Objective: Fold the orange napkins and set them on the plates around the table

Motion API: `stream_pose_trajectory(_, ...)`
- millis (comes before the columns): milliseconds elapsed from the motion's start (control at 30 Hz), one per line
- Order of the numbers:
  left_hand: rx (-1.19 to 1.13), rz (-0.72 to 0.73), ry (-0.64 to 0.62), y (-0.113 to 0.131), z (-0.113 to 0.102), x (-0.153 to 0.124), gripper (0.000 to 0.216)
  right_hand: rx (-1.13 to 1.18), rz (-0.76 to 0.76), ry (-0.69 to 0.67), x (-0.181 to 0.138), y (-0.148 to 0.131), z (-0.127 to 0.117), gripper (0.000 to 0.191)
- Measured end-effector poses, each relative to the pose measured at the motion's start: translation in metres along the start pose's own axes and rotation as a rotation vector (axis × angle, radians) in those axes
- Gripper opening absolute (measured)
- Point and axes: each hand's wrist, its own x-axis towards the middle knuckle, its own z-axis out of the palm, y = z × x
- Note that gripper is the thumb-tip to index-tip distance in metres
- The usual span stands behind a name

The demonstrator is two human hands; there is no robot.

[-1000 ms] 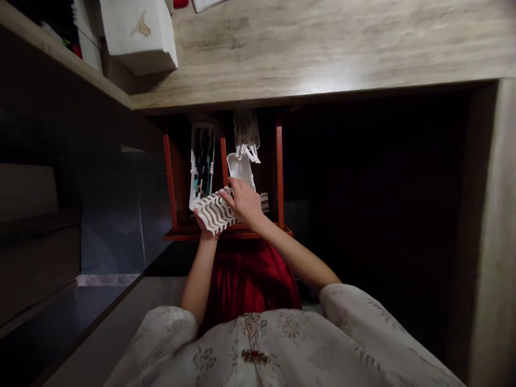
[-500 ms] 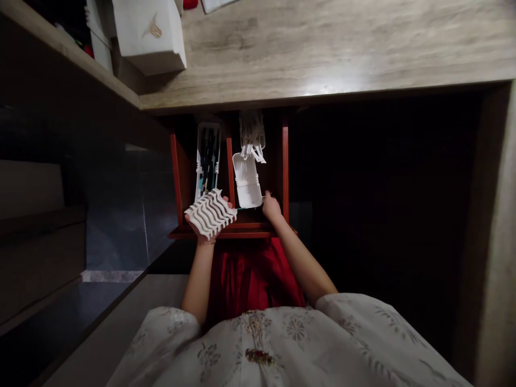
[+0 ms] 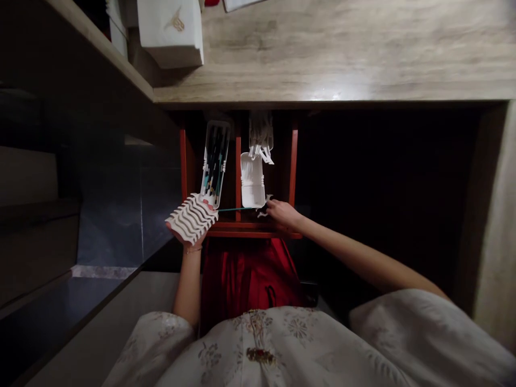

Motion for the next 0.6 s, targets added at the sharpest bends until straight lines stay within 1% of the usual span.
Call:
stream_pose_trajectory(67,0.02,0.008,0.022,0.004,-0.006,-0.001,0.067,-0.053,-0.052,-0.111,0.012,0.004,0.006,0.022)
stream_pose_trajectory(100,0.034,0.014,0.036,0.005,-0.009,-0.002,0.067,-0.075,-0.063,-0.133,0.018,0.005,0.008,0.023)
stream_pose_trajectory(167,0.046,0.031,0.049,0.007,-0.014,-0.003,0.067,-0.11,-0.059,-0.127,0.028,0.007,0.012,0.026)
stream_pose_trajectory(300,-0.018,0.055,0.027,0.01,-0.02,-0.007,0.067,-0.12,0.033,-0.083,0.037,0.007,0.019,0.027)
stream_pose_trajectory(433,-0.046,0.038,0.053,0.015,-0.021,-0.012,0.066,-0.106,-0.002,0.025,0.045,0.01,0.032,0.024)
stream_pose_trajectory(500,-0.032,0.04,0.081,0.019,-0.022,-0.014,0.066,-0.112,-0.034,0.009,0.052,0.012,0.037,0.023)
stream_pose_trajectory(600,-0.015,0.053,0.112,0.023,-0.025,-0.016,0.07,-0.134,-0.067,-0.1,0.063,0.013,0.04,0.023)
